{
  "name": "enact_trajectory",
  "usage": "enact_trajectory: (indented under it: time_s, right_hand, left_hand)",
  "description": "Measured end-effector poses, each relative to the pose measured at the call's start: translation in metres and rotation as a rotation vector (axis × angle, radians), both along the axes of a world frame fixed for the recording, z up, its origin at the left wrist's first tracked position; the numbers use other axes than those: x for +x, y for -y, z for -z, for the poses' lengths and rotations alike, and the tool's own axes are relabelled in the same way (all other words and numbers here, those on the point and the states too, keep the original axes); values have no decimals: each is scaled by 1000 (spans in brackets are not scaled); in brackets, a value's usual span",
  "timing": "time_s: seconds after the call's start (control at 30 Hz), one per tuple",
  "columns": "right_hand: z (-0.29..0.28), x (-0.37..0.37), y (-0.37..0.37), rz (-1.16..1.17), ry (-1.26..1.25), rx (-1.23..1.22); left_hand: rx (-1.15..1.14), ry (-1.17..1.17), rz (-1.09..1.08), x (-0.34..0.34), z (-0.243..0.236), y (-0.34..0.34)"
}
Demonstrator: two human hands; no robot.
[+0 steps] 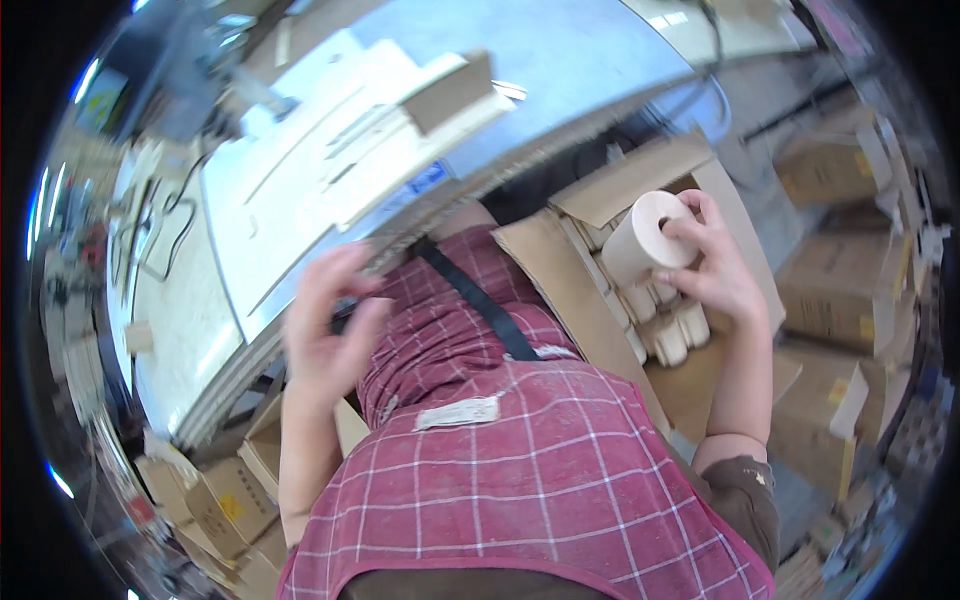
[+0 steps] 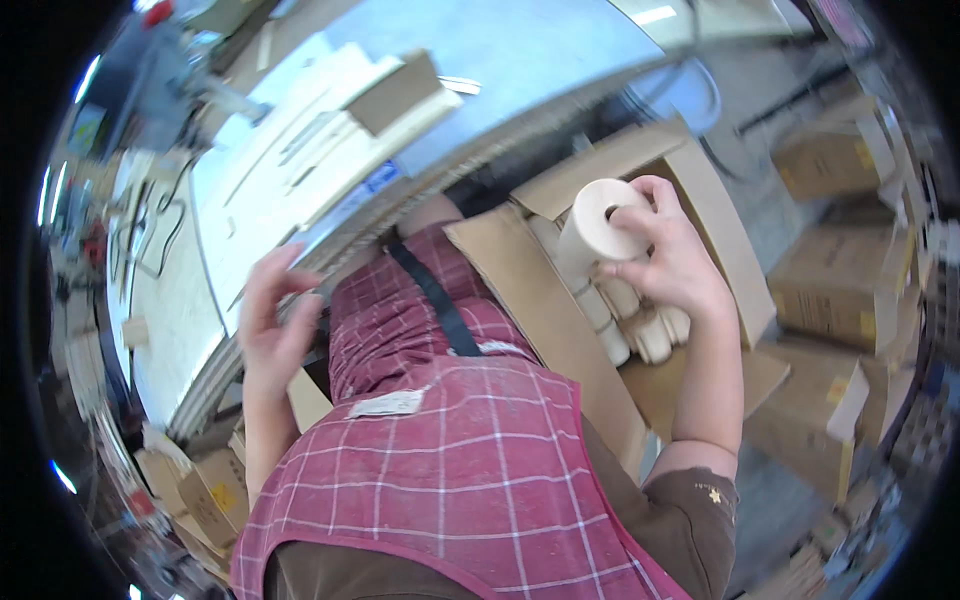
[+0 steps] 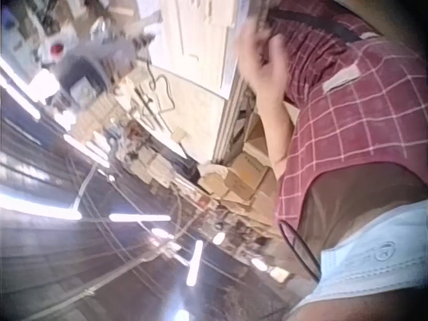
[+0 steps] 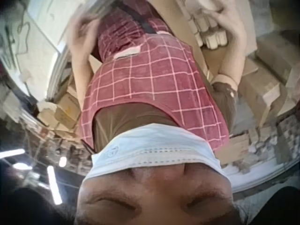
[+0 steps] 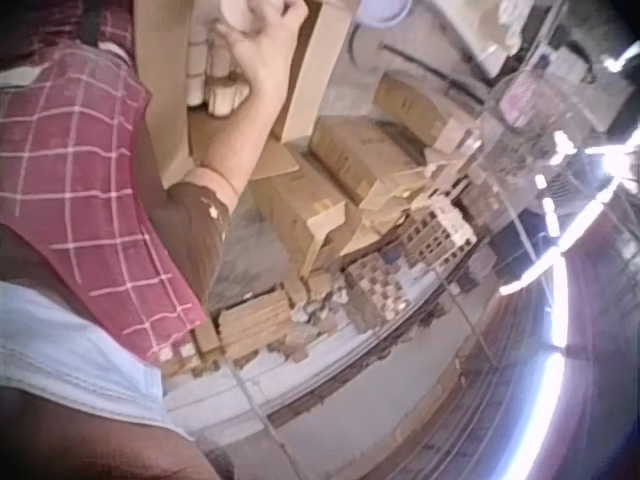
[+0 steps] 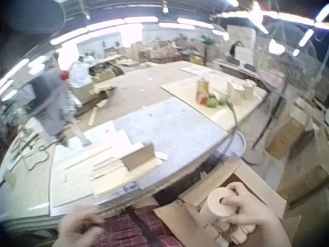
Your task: Drilling slots into wooden cylinders using a drill press.
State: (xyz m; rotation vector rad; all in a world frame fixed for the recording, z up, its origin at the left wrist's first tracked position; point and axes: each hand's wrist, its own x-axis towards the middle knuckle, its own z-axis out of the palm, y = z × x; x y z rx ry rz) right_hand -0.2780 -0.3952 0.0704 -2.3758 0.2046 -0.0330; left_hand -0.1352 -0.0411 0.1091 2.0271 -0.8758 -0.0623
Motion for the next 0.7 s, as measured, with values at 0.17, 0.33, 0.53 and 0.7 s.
enact_trajectory:
  time_s: [0.17, 0.33, 0.53, 0.7]
  right_hand:
    - [-66, 65, -62, -556, 163, 269]
    - [-64, 109, -110, -815, 116, 415]
    - [-55, 143, -152, -995, 71, 311]
    - [-33, 147, -175, -959, -135, 449]
  left_hand:
    - [20, 265, 383, -13, -24, 31]
    - [52, 355, 183, -13, -29, -4]
    - [113, 355, 193, -19, -20, -28]
    - [132, 190, 162, -17, -11, -40]
